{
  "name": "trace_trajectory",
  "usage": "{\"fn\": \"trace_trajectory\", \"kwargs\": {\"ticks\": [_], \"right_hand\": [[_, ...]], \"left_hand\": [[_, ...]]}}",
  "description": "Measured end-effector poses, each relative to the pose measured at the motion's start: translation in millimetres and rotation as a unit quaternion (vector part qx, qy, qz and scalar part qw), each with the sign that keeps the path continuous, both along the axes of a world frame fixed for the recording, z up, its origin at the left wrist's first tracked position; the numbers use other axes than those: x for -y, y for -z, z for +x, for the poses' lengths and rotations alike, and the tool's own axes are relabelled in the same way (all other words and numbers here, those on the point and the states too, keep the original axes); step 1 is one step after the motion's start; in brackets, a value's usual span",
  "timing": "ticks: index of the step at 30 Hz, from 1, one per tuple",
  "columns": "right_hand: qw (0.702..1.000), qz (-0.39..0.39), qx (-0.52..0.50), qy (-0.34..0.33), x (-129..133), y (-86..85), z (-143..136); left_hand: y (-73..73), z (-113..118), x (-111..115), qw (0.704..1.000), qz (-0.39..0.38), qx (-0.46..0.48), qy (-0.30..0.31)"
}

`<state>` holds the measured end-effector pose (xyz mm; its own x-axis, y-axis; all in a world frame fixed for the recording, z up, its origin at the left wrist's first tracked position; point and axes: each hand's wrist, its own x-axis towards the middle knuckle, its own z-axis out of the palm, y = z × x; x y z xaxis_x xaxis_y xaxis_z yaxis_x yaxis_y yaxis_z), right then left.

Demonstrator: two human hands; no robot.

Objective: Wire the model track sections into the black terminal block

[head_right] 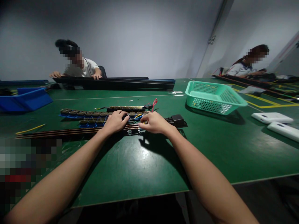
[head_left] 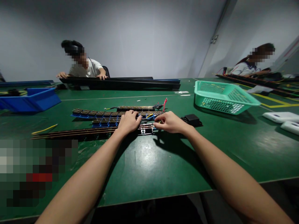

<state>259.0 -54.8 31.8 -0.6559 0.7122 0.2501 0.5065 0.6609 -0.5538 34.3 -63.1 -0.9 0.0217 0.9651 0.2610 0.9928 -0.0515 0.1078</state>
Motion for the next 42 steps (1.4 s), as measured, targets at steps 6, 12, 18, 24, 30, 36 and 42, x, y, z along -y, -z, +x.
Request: {"fn": "trace_trajectory", "kwargs": {"ticks": [6,12,18,24,30,36,42], "right_hand": [[0.982,-0.007,-0.159,0.099,6,-9.3,-9],[0.890,-0.112,-0.431,0.099,-9,-22.2,0],[0.859,-0.163,-0.479,0.079,-42,-4.4,1],[0.858,-0.133,-0.488,0.093,-57,4.3,0],[0.872,-0.077,-0.472,0.102,-60,4.7,0],[0.926,-0.055,-0.345,0.141,-73,13.8,-4],[0.966,-0.003,-0.219,0.135,-62,17.1,-5]], "left_hand": [[-0.2,0,-1,1.000,-0.004,-0.004,-0.002],[-0.6,0,0,1.000,-0.007,-0.005,-0.007],[-0.6,0,0,1.000,-0.007,-0.004,-0.008],[-0.3,0,0,1.000,-0.009,-0.006,-0.006],[-0.2,0,-1,1.000,-0.010,0.005,-0.004],[-0.5,0,0,1.000,-0.012,0.002,-0.007],[-1.6,1,0,1.000,-0.009,-0.002,-0.004]]}}
